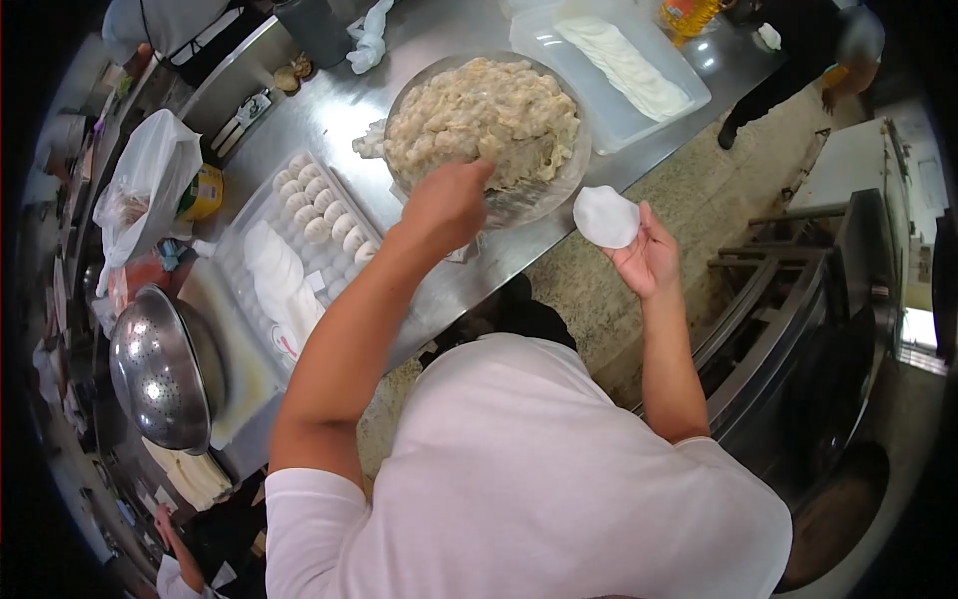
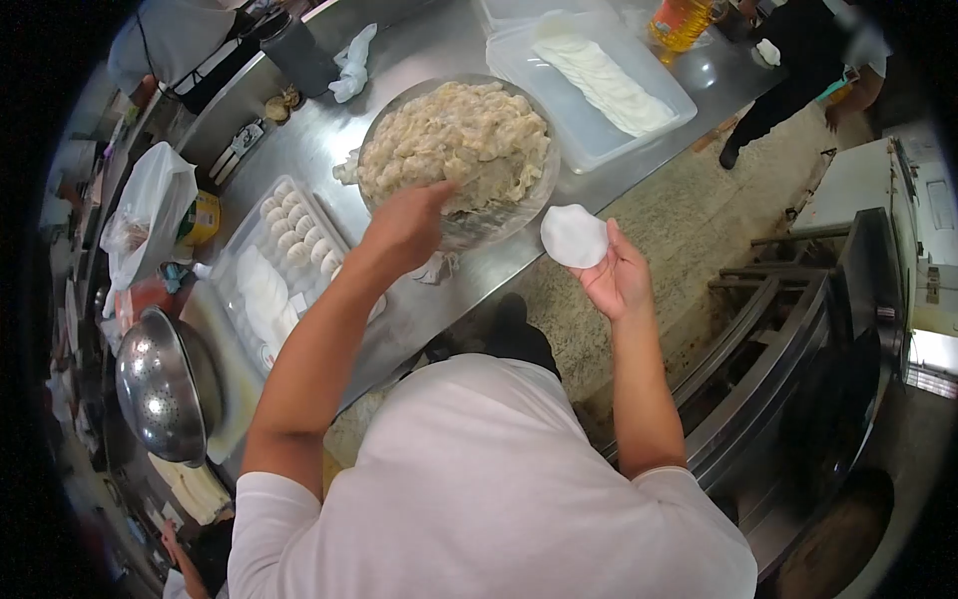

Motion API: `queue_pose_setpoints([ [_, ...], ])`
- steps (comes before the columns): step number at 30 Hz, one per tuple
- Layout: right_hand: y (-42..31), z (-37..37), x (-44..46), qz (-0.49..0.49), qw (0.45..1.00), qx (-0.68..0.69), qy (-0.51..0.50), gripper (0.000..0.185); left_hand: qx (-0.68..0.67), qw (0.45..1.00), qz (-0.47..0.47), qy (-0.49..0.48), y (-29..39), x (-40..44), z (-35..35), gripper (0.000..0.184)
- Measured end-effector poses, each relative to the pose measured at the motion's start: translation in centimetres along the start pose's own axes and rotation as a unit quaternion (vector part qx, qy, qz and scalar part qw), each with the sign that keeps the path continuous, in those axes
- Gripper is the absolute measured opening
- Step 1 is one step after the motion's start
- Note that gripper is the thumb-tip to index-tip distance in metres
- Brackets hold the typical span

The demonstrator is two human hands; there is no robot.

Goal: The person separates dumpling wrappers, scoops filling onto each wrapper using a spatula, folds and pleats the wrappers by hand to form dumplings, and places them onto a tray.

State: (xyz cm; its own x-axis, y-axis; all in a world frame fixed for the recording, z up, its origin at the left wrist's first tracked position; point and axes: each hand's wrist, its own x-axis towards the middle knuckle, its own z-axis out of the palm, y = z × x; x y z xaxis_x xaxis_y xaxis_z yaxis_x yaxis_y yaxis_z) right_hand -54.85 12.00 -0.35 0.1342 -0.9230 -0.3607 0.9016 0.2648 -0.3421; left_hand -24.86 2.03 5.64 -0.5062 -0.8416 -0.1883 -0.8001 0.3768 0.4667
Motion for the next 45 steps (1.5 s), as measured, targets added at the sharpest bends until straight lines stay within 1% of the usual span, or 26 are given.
queue_pose_setpoints([
  [2,0.1,0.2,0.7,0.003,0.998,-0.057,0.015,0.048,-0.016,1.000,-0.014,0.019,0.2,0.4,0.4,0.043],
  [4,0.4,1.0,1.2,0.005,0.997,-0.071,0.013,0.047,-0.021,1.000,0.018,-0.004,0.6,-0.3,0.3,0.048],
  [5,0.6,1.2,1.2,0.004,0.997,-0.082,0.014,0.045,-0.021,1.000,0.018,-0.007,0.4,-0.9,-0.1,0.048],
  [8,1.2,1.7,1.6,0.018,0.995,-0.092,0.031,0.042,-0.055,0.998,0.005,0.006,-0.3,-2.4,-1.0,0.046],
  [9,1.6,2.1,1.6,0.018,0.995,-0.093,0.030,0.042,-0.057,0.998,-0.010,-0.007,-0.2,-2.5,-0.6,0.046],
  [11,2.3,3.1,1.7,0.006,0.992,-0.108,0.064,0.041,-0.058,0.998,-0.024,-0.015,0.2,-2.9,-0.2,0.046],
  [13,2.5,4.3,1.7,0.005,0.993,-0.101,0.065,0.041,-0.127,0.992,-0.009,-0.013,1.0,-4.1,0.5,0.046],
  [14,2.7,4.9,1.7,0.005,0.993,-0.093,0.066,0.040,-0.127,0.992,-0.007,-0.015,1.4,-4.9,0.9,0.046],
  [16,3.2,5.7,1.7,-0.011,0.993,-0.092,0.074,0.040,-0.223,0.974,0.019,0.022,2.4,-6.8,1.9,0.049],
  [17,3.3,6.0,1.8,-0.023,0.992,-0.094,0.080,0.041,-0.160,0.984,0.041,0.061,2.9,-7.8,3.0,0.050],
  [20,3.5,6.0,1.8,-0.035,0.984,-0.130,0.116,0.041,-0.145,0.988,0.015,0.052,3.2,-8.3,1.7,0.047],
  [22,3.4,5.7,1.9,-0.039,0.981,-0.142,0.125,0.041,-0.169,0.985,0.014,0.032,1.0,-6.7,0.8,0.045],
  [24,3.6,5.9,1.7,-0.040,0.978,-0.156,0.133,0.042,-0.065,0.995,-0.010,0.069,-0.2,-5.4,0.4,0.044],
  [25,3.7,6.2,1.7,-0.029,0.981,-0.133,0.137,0.042,-0.062,0.998,-0.016,0.026,-0.2,-5.0,0.4,0.044],
  [26,3.7,6.4,1.8,-0.019,0.984,-0.110,0.141,0.042,-0.062,0.998,-0.014,0.028,0.1,-5.2,0.5,0.044],
  [27,3.6,6.4,1.8,-0.022,0.984,-0.110,0.141,0.042,-0.108,0.994,-0.001,0.021,0.7,-5.9,0.6,0.045],
  [29,3.7,6.0,1.6,-0.011,0.990,-0.097,0.104,0.044,-0.185,0.983,0.019,0.010,2.0,-7.4,0.8,0.043],
  [30,3.8,6.1,1.5,-0.011,0.990,-0.097,0.105,0.044,-0.186,0.982,0.020,0.008,2.5,-8.1,1.6,0.043],
  [32,3.9,6.4,1.5,-0.015,0.989,-0.102,0.104,0.044,-0.143,0.988,0.032,0.055,3.5,-9.3,3.2,0.040],
  [35,3.6,5.6,1.3,-0.011,0.989,-0.091,0.114,0.045,-0.113,0.993,0.020,0.038,3.9,-9.8,0.6,0.038],
  [37,3.2,5.2,0.9,-0.007,0.986,-0.113,0.119,0.046,-0.101,0.995,0.006,0.025,3.0,-9.5,-0.4,0.039],
  [38,3.2,5.0,0.9,0.001,0.983,-0.136,0.122,0.046,-0.088,0.995,-0.002,0.046,2.1,-8.8,-0.6,0.039],
  [40,3.3,4.7,1.1,0.003,0.987,-0.116,0.115,0.047,-0.072,0.995,-0.008,0.071,0.7,-7.2,0.1,0.039],
  [42,3.5,4.6,1.2,0.007,0.989,-0.096,0.109,0.047,-0.046,0.998,0.005,0.032,0.0,-6.1,1.3,0.038],
  [43,3.7,4.7,1.4,0.014,0.992,-0.080,0.099,0.048,-0.045,0.998,0.005,0.034,0.3,-6.5,1.3,0.038],
  [45,4.1,4.9,1.5,0.016,0.994,-0.058,0.091,0.048,-0.124,0.992,0.000,-0.001,1.6,-8.2,1.3,0.038],
])
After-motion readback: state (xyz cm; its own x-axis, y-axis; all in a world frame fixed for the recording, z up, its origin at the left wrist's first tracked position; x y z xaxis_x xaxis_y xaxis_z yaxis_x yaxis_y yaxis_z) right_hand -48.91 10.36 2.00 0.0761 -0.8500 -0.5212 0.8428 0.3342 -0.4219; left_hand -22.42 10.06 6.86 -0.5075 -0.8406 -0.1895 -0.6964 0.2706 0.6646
